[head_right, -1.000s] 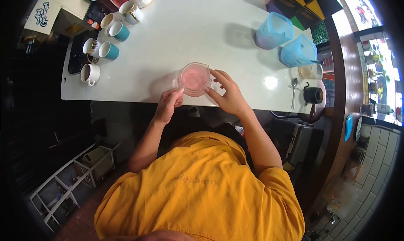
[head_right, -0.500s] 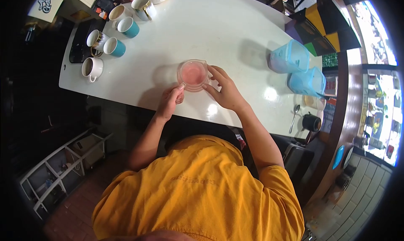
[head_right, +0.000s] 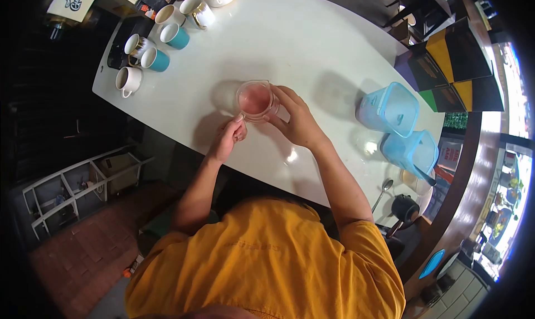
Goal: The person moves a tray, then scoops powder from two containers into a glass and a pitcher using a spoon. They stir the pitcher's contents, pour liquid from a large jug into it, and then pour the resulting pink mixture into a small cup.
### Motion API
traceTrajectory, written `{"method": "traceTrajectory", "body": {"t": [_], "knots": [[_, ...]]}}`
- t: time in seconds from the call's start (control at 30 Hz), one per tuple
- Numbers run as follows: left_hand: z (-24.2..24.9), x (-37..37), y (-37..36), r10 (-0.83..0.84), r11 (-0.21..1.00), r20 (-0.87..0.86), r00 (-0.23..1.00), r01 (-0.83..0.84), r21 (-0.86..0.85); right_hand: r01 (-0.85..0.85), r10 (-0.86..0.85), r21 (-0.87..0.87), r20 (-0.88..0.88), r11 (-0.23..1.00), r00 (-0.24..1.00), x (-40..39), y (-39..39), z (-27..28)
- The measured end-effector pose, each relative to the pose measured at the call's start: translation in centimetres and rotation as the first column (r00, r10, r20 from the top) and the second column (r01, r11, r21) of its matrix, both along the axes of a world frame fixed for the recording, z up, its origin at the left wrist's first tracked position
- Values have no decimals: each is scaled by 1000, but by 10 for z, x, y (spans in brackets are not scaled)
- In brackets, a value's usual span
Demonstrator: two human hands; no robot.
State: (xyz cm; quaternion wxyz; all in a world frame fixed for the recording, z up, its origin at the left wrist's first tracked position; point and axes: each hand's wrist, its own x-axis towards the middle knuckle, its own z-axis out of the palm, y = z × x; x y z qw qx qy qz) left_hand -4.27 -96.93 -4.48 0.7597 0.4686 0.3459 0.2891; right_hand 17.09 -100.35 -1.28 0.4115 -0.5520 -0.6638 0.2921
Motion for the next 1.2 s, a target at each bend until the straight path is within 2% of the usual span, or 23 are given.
{"method": "traceTrajectory", "body": {"t": [0.13,0.2,0.23,0.3,0.37,0.4,0.47,0.5,0.57,0.6,0.77,0.9,0.97,1.0,1.1,1.17,1.2], "knots": [[8,11,-4,6,1000,-31,1000,-5,31,-19,19,-4,-7,1000,1000,12,4,0],[16,18,-4,-39,993,-148,988,55,109,-16,16,6,-2,1000,1000,18,7,2],[21,21,-4,-31,992,-150,988,50,119,29,-29,16,40,999,999,21,8,2],[32,24,-9,10,974,-390,921,79,212,66,-68,33,80,997,994,22,10,3],[20,18,-12,83,967,-378,922,17,254,236,-231,-47,93,971,969,21,9,5],[20,14,-13,148,956,-361,921,-39,292,228,-224,-43,90,973,970,19,7,7],[24,2,-15,199,951,-377,904,-85,297,359,-361,-47,-54,932,931,14,2,13],[27,-4,-16,239,947,-390,889,-125,294,351,-353,-38,-57,935,934,11,-2,16],[23,-20,-14,284,941,-371,884,-184,283,419,-440,-244,-34,874,897,6,-12,21],[23,-28,-11,319,937,-357,878,-235,259,418,-437,-232,-36,878,899,2,-17,23],[32,-48,7,335,937,-361,870,-266,229,179,-238,-292,-184,940,954,-34,-34,19],[41,-57,32,331,934,-337,882,-254,253,192,-242,-267,-167,944,956,-58,-31,22],[46,-63,46,305,942,-299,904,-240,235,182,-266,-404,-161,896,951,-66,-27,19],[47,-66,52,288,946,-291,913,-223,235,204,-284,-401,-153,893,947,-70,-25,14],[51,-78,75,199,968,-236,951,-153,200,207,-304,-409,-188,889,934,-81,-21,4],[56,-87,91,149,973,-209,966,-106,205,215,-371,-420,-337,882,865,-91,-20,4],[58,-91,97,135,975,-203,970,-93,202,230,-384,-421,-330,877,862,-95,-20,4]]}}
